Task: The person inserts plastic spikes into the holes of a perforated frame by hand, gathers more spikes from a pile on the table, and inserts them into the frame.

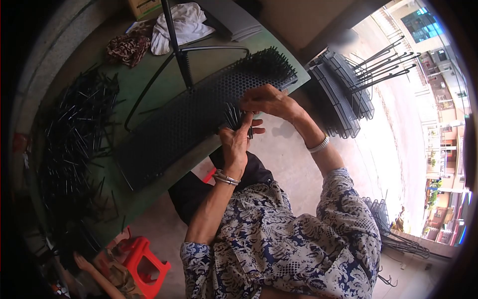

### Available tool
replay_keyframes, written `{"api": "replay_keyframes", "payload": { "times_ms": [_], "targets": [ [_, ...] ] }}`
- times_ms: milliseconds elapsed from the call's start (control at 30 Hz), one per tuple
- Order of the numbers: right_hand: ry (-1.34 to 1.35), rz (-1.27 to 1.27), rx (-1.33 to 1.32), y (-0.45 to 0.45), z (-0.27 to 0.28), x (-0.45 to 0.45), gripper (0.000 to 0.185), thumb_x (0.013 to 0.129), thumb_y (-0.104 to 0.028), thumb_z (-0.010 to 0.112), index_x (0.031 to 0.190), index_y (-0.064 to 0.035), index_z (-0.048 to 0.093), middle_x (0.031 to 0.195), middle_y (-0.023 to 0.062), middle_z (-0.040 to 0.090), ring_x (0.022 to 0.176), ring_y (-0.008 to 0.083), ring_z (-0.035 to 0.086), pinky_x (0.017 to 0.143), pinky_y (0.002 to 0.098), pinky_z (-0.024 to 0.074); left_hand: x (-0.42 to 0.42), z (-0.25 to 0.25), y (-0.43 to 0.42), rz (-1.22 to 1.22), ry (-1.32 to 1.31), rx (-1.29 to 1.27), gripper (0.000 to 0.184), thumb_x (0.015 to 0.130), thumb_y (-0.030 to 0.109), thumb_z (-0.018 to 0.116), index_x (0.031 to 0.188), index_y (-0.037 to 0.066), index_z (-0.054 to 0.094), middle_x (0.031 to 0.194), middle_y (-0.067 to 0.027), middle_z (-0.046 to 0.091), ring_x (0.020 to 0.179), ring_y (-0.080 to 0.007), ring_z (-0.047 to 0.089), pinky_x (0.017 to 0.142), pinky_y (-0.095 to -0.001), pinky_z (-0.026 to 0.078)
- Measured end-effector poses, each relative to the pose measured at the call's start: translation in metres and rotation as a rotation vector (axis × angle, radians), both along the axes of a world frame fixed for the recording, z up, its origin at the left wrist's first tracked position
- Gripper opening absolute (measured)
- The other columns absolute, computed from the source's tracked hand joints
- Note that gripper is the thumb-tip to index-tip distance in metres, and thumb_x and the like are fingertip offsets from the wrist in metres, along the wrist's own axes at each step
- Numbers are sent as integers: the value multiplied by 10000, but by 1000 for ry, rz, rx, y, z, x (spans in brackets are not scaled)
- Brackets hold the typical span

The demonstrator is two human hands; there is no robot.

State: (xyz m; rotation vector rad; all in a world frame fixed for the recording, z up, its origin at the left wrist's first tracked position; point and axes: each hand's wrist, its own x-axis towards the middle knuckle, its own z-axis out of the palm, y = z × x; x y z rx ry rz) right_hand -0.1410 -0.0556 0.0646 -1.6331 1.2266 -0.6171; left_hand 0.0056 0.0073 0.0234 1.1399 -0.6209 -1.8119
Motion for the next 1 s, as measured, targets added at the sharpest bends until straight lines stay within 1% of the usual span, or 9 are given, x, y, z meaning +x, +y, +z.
{"api": "replay_keyframes", "payload": {
  "times_ms": [167,233,333,467,600,667,800,867,1000],
  "targets": [
    [-77,64,101,-1,7,-13,199,899,-161,621,982,14,670,824,68,679,772,143,647,701,270,514,1,-8,-1,0,42,-22,295,925,361,621,1024,86,667,858,-56,721,715,-123,701,379,-166,240],
    [-71,-143,80,-5,17,-18,170,880,-143,613,859,21,653,777,61,668,749,98,641,654,249,503,4,-13,-4,51,133,110,354,946,402,573,1044,69,642,891,-61,721,777,-136,708,376,-170,248],
    [111,-362,-424,-18,24,-23,124,838,-83,601,891,13,660,777,87,662,695,143,655,626,262,511,9,-12,-5,-8,98,50,410,947,466,540,994,61,590,958,-100,713,857,-168,700,430,-199,303],
    [126,-573,-521,-38,6,-25,190,906,-161,579,945,4,662,774,79,684,710,118,638,651,260,491,3,-3,-4,-72,120,101,333,970,381,534,1024,57,592,958,-121,706,879,-191,698,473,-217,369],
    [178,-591,-618,-50,-7,-22,186,912,-169,580,952,-7,663,768,81,676,699,120,636,623,263,480,-2,-13,-3,-63,239,108,289,981,322,523,1070,55,588,973,-146,695,880,-209,696,533,-242,452],
    [149,-590,-624,-53,-13,-22,180,917,-162,576,958,-7,659,762,80,668,689,130,638,611,273,479,-3,-14,-2,-65,286,140,314,980,318,524,1116,40,576,993,-162,685,901,-217,689,657,-295,536],
    [158,-549,-688,-57,-25,-21,170,917,-146,573,960,-3,654,752,71,658,688,139,642,625,277,488,-4,-22,-4,-70,349,168,347,973,327,535,1148,28,563,1005,-171,676,912,-229,681,765,-348,563],
    [67,-574,-713,-58,-29,-18,81,859,-92,602,868,-20,638,750,117,639,666,241,655,621,343,506,-3,-22,-5,-72,353,183,353,976,324,530,1161,25,557,1010,-182,668,907,-241,676,807,-383,562],
    [152,-575,-734,-56,-24,-16,79,859,-94,603,878,-26,636,761,124,639,673,258,654,621,351,507,-2,-30,-6,-77,408,181,324,984,296,515,1146,18,559,1010,-185,663,902,-247,672,823,-397,561]
  ]
}}
